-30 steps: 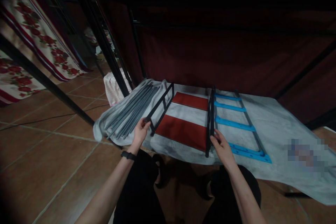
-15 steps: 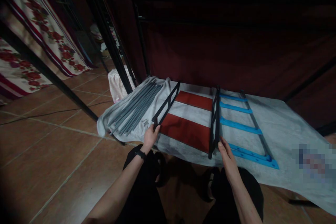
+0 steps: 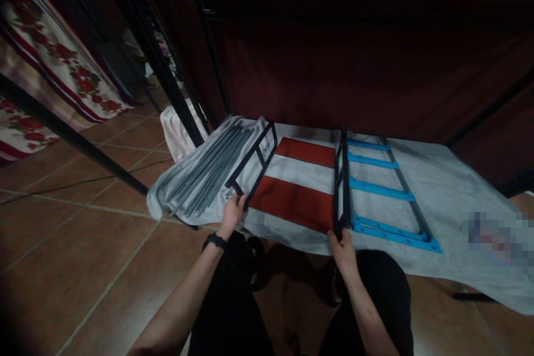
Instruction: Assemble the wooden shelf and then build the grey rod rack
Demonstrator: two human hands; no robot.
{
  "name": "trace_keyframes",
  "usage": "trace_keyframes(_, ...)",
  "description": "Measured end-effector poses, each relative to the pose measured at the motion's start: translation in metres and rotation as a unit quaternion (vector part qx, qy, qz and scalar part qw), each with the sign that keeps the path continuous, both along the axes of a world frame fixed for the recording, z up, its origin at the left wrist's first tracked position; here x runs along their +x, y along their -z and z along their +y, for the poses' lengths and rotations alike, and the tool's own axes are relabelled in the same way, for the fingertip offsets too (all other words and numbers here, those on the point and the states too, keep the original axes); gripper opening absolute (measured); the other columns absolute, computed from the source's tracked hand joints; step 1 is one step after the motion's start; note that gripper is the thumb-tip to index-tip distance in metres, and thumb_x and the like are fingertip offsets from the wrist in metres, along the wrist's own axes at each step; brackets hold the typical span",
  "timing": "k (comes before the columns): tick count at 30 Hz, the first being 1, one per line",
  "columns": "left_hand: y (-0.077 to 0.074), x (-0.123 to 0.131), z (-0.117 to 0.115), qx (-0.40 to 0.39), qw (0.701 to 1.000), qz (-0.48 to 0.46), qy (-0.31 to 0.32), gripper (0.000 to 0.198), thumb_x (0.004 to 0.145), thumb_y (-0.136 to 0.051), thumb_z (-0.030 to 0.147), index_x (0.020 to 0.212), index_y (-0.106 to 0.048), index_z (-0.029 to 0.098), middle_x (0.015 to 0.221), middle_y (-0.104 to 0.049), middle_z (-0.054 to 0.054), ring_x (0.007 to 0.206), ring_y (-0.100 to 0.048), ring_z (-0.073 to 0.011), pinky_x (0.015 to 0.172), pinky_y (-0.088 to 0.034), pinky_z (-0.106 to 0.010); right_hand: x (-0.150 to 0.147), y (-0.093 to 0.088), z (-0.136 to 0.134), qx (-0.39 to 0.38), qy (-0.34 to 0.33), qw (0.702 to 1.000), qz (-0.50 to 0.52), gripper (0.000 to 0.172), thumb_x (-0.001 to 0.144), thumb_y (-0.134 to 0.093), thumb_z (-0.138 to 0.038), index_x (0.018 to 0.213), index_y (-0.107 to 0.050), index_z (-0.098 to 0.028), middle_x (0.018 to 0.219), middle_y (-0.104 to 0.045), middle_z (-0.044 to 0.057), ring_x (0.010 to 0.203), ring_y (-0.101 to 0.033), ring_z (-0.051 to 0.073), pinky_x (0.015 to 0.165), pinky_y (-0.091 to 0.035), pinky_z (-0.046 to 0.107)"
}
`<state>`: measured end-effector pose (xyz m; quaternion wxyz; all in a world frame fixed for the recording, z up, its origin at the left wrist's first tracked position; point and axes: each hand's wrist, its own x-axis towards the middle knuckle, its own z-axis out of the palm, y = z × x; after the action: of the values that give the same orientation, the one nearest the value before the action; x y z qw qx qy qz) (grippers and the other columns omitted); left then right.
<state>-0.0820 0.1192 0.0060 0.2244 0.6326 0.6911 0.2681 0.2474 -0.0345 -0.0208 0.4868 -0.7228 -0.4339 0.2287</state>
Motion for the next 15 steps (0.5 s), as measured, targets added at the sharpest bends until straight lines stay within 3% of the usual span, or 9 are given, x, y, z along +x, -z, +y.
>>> trace_keyframes(9,0.001,-0.001,-0.005,0.003,0.999,0.022,0.048,0.028,0.093,-0.049,0.027,0.115,-0.063,0.015,0.106,-0.071,-0.013,0.101,-0.066,-0.025,0.082,-0.047,-0.03,0.012,0.018,0.002,0.007,-0.022,1.0,-0.018,0.043,0.077,-0.056,-0.039,0.114,-0.062,-0.018,0.106,-0.068,0.01,0.1,-0.062,0.025,0.091,-0.049,0.041)
trace_keyframes(15,0.01,-0.005,0.004,-0.001,0.998,0.055,0.031,0.029,0.091,-0.048,0.028,0.114,-0.061,0.015,0.1,-0.072,-0.013,0.094,-0.067,-0.0269,0.078,-0.048,-0.033,0.013,0.026,-0.016,0.048,0.046,0.998,0.015,0.052,0.079,-0.052,-0.034,0.126,-0.056,-0.013,0.123,-0.061,0.016,0.105,-0.061,0.024,0.095,-0.048,0.043)
